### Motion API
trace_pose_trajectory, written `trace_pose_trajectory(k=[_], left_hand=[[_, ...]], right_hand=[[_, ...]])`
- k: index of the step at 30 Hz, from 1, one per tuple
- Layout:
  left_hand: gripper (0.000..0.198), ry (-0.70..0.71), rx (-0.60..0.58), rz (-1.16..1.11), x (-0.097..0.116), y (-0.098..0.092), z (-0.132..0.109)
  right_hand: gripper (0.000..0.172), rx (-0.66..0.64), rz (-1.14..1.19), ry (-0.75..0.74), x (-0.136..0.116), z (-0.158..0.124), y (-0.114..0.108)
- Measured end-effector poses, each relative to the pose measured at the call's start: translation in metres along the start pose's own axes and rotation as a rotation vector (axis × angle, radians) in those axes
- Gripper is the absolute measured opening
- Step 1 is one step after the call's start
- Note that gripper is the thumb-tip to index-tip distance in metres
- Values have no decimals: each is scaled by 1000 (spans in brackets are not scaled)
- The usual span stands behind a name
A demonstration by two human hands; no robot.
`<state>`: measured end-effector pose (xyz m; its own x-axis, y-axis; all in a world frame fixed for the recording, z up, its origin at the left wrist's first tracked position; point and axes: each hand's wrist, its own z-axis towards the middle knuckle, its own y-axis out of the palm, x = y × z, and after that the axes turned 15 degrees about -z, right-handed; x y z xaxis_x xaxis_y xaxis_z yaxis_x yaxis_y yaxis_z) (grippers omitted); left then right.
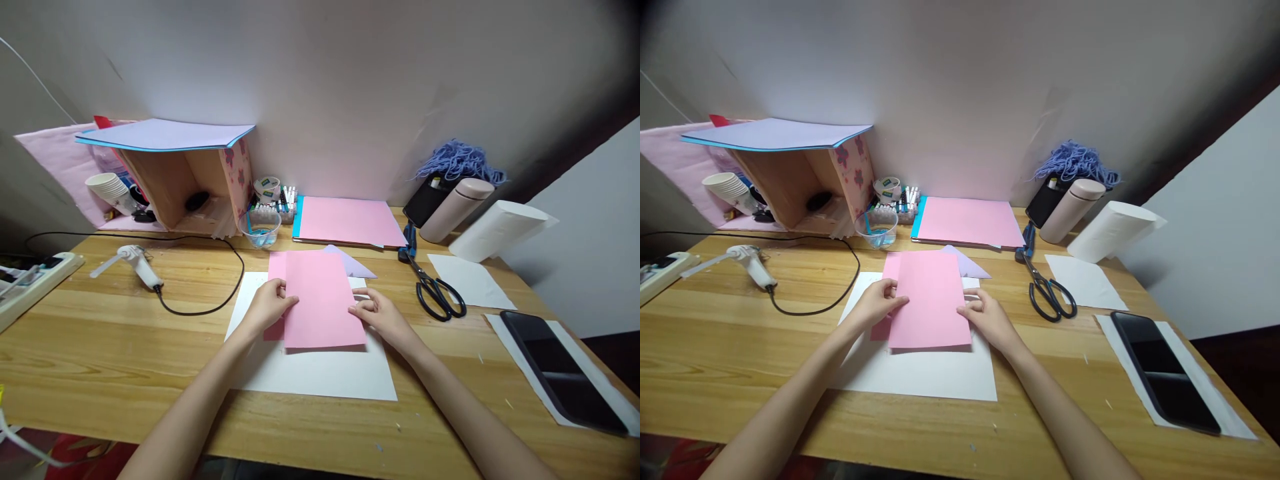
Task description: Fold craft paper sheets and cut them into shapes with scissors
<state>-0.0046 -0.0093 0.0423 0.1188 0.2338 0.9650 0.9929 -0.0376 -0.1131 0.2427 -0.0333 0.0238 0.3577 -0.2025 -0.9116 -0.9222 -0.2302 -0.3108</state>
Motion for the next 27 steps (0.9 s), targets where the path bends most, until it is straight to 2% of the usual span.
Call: trace_pose_trajectory(k=[3,5,7,9,12,15,18,20,23,25,27], left_hand=[[20,63,50,176,2,-12,1],[22,129,140,269,3,-17,2],[34,184,257,315,2,-19,5],[51,180,324,274,0,-18,8],[67,74,277,61,-5,-15,14],[59,27,236,-69,-8,-11,16],[34,119,206,-58,-6,-6,12],[24,206,158,-63,-1,-2,6],[26,324,91,-150,14,6,-6],[29,360,45,-240,27,11,-14],[32,384,0,-324,40,16,-21]], right_hand=[[44,12,-55,-36,-6,1,13],[42,16,-94,-53,-10,1,21],[40,28,-136,-66,-11,3,26],[40,42,-165,-75,-11,4,29],[41,48,-176,-75,-10,6,31],[39,34,-151,-72,-9,7,31],[38,35,-131,-93,-5,7,30],[40,137,-146,-118,-2,9,28],[49,324,-153,-164,-3,13,23],[49,281,-75,-234,-12,15,19],[41,191,24,-331,-28,14,15]])
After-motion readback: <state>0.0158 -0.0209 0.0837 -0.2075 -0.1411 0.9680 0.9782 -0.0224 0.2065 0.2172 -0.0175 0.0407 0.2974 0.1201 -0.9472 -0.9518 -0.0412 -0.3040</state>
